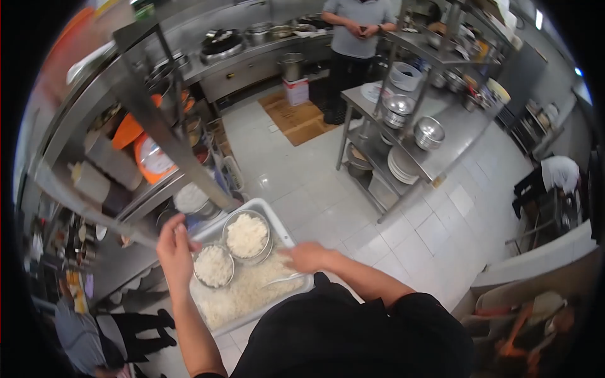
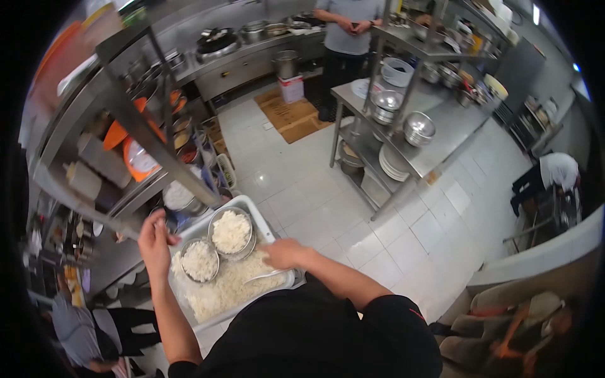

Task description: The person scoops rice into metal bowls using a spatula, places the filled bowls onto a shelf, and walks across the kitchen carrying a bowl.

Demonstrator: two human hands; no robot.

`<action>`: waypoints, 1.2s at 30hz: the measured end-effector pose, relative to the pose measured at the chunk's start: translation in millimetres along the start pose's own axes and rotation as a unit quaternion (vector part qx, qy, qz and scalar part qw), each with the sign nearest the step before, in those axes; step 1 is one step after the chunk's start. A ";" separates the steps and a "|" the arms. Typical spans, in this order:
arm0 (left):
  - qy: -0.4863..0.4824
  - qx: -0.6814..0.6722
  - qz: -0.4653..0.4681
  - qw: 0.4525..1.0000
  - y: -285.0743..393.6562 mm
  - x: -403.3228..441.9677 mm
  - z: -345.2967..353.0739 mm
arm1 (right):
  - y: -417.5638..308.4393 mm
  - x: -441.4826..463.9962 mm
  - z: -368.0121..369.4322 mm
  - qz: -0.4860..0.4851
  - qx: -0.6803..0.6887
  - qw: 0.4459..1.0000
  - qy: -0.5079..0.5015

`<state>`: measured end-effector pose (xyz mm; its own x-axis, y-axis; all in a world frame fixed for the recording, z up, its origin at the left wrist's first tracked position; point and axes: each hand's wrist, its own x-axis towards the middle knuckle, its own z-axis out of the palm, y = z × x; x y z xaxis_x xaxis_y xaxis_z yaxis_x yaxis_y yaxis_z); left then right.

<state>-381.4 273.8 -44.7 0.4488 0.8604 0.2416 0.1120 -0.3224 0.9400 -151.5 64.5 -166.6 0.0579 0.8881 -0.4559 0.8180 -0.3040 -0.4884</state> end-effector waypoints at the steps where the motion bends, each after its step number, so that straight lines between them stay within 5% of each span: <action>1: -0.011 0.026 -0.023 0.999 -3.4 -12.9 8.6 | 14.3 -0.1 -18.5 0.028 0.035 0.998 0.046; 7: -0.089 0.250 -0.232 0.936 -101.4 -102.8 8.7 | 212.3 7.0 -147.4 0.204 0.035 0.914 0.349; 11: -0.003 0.456 -0.155 0.876 -148.9 -177.5 -4.0 | 317.2 0.3 -228.0 0.284 -0.009 0.834 0.473; 13: 0.050 0.558 -0.140 0.817 -167.5 -184.8 -12.5 | 382.6 4.5 -262.7 0.335 -0.033 0.832 0.440; 15: 0.030 0.479 -0.343 0.807 -170.6 -205.0 -29.6 | 479.2 27.3 -269.6 0.360 -0.138 0.779 0.495; 17: 0.065 0.509 -0.291 0.808 -180.2 -230.2 -33.2 | 509.6 22.8 -291.2 0.387 -0.156 0.788 0.452; 19: 0.105 0.471 -0.353 0.802 -132.4 -218.6 -5.2 | 593.9 49.4 -299.2 0.351 -0.315 0.761 0.446; 20: 0.107 0.517 -0.232 0.817 -139.5 -230.1 -6.5 | 641.0 60.1 -297.7 0.344 -0.298 0.756 0.471; 22: 0.124 0.517 -0.267 0.804 -131.2 -229.5 2.1 | 693.8 72.2 -309.7 0.351 -0.283 0.793 0.410; 23: 0.117 0.506 -0.263 0.813 -130.7 -228.5 7.2 | 670.4 65.1 -319.9 0.365 -0.281 0.820 0.338; 26: 0.116 0.483 -0.259 0.828 -127.5 -218.1 21.5 | 661.1 53.5 -322.1 0.339 -0.217 0.799 0.448; 30: 0.132 0.470 -0.197 0.850 -129.0 -208.6 36.8 | 675.3 58.9 -347.8 0.293 -0.260 0.812 0.433; 32: 0.146 0.467 -0.187 0.852 -124.0 -202.9 41.5 | 658.1 53.5 -370.2 0.319 -0.120 0.793 0.505; 36: 0.182 0.426 -0.173 0.869 -138.5 -199.0 48.2 | 570.9 42.6 -382.7 0.359 -0.127 0.762 0.524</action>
<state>-443.5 128.2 -234.6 -0.0353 0.9818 0.1865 0.8701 -0.0616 0.4890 537.0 60.7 -180.1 0.8586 0.3527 0.3720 0.4372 -0.8827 -0.1722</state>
